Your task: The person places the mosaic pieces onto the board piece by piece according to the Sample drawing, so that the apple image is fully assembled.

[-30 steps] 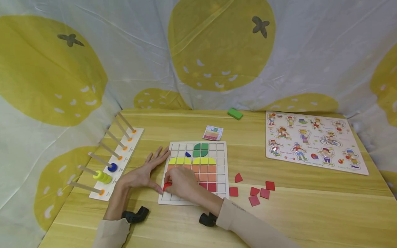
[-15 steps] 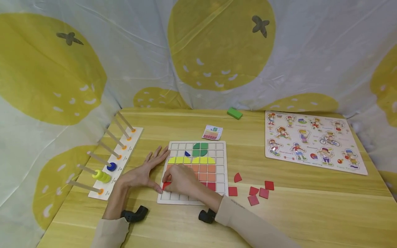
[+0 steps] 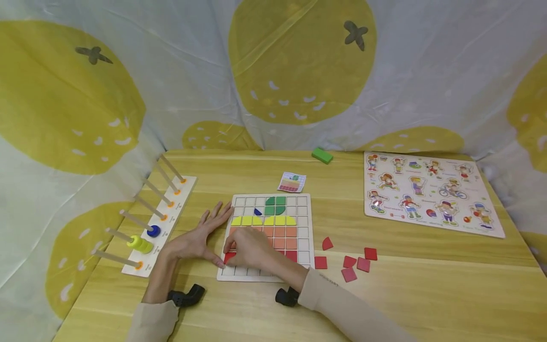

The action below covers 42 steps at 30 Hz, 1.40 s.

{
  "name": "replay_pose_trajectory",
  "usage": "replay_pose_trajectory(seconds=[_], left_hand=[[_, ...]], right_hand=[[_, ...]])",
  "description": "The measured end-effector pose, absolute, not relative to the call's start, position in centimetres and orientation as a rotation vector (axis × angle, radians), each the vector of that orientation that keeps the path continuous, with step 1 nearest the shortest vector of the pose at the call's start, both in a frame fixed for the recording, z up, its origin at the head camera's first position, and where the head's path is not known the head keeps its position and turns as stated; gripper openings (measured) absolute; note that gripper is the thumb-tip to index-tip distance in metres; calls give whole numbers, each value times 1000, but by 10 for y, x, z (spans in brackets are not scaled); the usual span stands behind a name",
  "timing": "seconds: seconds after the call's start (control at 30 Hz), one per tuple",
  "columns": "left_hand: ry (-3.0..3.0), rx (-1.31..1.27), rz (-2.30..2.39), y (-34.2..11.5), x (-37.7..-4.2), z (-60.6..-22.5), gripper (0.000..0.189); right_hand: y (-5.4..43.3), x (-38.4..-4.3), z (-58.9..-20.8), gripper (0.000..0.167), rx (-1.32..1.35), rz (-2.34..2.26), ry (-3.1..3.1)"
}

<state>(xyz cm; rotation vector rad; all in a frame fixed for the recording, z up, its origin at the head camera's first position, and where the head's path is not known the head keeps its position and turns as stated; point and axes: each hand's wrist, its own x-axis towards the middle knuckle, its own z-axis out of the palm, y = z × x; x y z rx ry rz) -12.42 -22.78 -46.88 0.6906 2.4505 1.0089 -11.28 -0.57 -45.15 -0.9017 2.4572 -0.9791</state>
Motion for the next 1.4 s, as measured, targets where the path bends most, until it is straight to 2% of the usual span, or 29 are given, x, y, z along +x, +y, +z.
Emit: replay_pose_trajectory(seconds=[0.5,0.77,0.9,1.1,1.2,1.4], left_hand=[[2457,658,987,-226,-123,-466,142],[2460,646,979,-225,-123,-466,143],[2463,651,973,-226,-122,-467,145],[2469,677,968,-225,-122,-467,144],[2474,687,969,-226,-121,-467,144],[2467,707,986,-228,-122,-468,142]], right_hand=[[-4,-115,-453,15,-884,-1000,2456],[17,-121,-449,19,-865,-1111,2325],[61,-125,-440,24,-815,-1170,2303],[165,-124,-434,19,-560,-1134,2470],[211,-119,-438,22,-474,-1099,2525],[264,-107,-449,27,-412,-1125,2505]])
